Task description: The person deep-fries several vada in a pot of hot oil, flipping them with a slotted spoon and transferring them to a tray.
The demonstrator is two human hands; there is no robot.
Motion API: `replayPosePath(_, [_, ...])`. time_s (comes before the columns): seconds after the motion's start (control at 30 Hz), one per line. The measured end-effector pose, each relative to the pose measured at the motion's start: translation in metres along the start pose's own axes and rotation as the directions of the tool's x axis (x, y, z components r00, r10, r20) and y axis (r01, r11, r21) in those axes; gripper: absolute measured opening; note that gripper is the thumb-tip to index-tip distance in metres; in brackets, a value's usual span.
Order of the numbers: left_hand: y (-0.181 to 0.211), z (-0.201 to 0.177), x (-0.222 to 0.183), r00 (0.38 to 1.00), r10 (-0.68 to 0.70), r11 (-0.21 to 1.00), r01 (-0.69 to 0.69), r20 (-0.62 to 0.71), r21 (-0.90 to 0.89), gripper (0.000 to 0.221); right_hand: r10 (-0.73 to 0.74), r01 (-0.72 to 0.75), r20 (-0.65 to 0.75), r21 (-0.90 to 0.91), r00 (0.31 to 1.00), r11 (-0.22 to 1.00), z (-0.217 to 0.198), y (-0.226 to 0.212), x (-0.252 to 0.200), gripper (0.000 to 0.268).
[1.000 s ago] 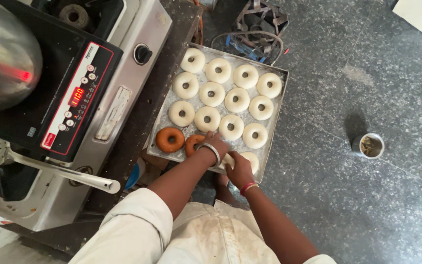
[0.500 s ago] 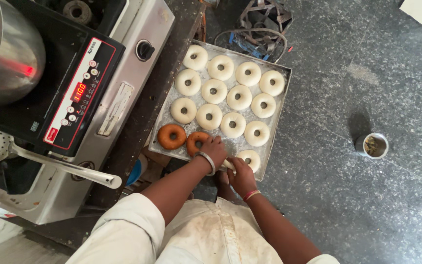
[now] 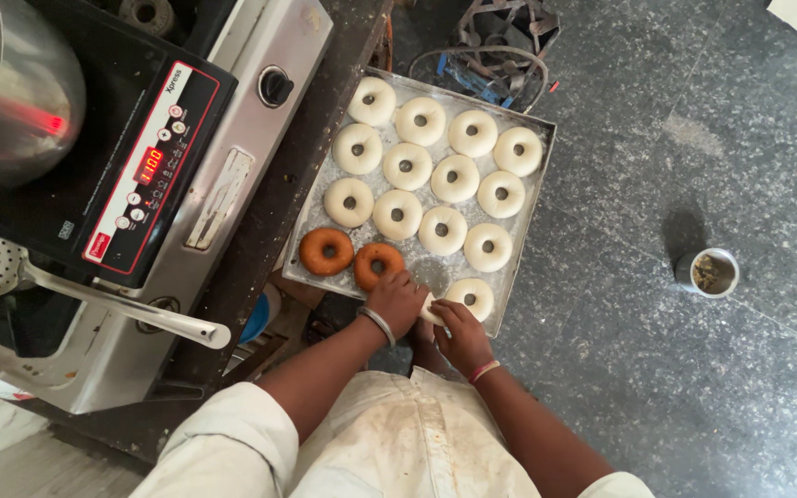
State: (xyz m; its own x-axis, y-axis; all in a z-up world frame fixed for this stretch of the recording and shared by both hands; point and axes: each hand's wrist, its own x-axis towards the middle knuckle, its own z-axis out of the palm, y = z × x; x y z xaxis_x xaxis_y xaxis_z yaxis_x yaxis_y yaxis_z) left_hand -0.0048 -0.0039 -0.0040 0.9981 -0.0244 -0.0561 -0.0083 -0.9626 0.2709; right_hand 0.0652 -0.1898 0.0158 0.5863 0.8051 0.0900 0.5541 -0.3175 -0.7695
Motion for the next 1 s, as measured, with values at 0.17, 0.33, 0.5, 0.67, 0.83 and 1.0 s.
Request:
replayPosePath(0.17, [-0.002,0.008,0.016,0.993,-0.069,0.997,0.065,0.092,0.050,0.017,0.133,-0.131,-0.049,0.054,0.990,0.990,0.005,0.003,0.004,0.036])
replayPosePath(0.33, [-0.001,0.014,0.039,0.952,-0.071,0.995,0.049,0.296,0.083,0.020,0.144,-0.139,-0.059,0.085,0.988,0.987,0.003,0.008,0.007,0.035])
replayPosePath(0.5, [0.004,0.008,0.049,0.889,-0.076,0.996,0.048,0.451,0.073,0.020,0.157,-0.146,-0.104,0.102,0.982,0.984,0.000,0.012,0.009,0.035])
replayPosePath(0.67, [0.009,-0.014,0.061,0.813,-0.099,0.993,0.117,0.575,0.005,0.030,0.274,-0.245,-0.143,0.193,0.951,0.950,-0.001,0.013,0.011,0.029])
replayPosePath(0.83, [0.006,-0.053,0.072,0.783,-0.086,0.983,0.169,0.616,-0.077,0.036,0.356,-0.322,-0.096,0.259,0.929,0.911,-0.019,0.006,0.017,0.027])
replayPosePath(1.0, [-0.010,-0.127,0.067,0.912,-0.001,0.905,0.175,0.411,-0.387,0.036,0.410,-0.393,0.052,0.417,0.911,0.820,-0.064,-0.023,0.033,0.030])
